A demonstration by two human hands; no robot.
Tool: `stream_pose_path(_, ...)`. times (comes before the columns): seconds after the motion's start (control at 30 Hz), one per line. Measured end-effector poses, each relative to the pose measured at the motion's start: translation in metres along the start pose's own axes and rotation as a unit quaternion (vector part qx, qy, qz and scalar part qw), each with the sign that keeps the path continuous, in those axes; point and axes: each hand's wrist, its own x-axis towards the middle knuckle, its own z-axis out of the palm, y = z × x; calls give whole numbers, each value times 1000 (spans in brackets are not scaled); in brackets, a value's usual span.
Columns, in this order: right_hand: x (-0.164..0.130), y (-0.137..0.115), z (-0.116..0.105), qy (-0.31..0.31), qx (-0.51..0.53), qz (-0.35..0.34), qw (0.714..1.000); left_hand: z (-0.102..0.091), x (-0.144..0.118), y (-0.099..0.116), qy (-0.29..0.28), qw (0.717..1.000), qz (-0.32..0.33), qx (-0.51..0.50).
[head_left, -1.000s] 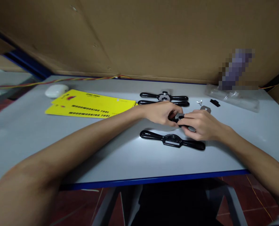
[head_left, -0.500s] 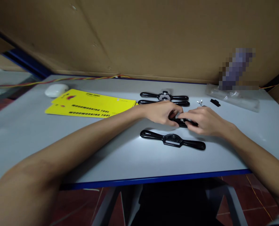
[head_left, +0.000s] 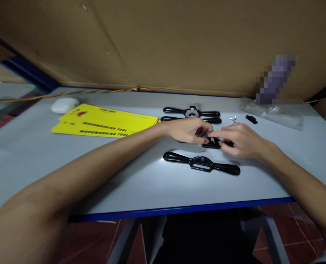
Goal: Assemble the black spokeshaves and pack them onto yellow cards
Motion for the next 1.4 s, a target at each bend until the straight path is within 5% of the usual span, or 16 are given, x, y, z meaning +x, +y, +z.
stream_pose_path(1.4,1,5,4,19,-14,0,1000,0,1,-3,8,1000,-14,-15)
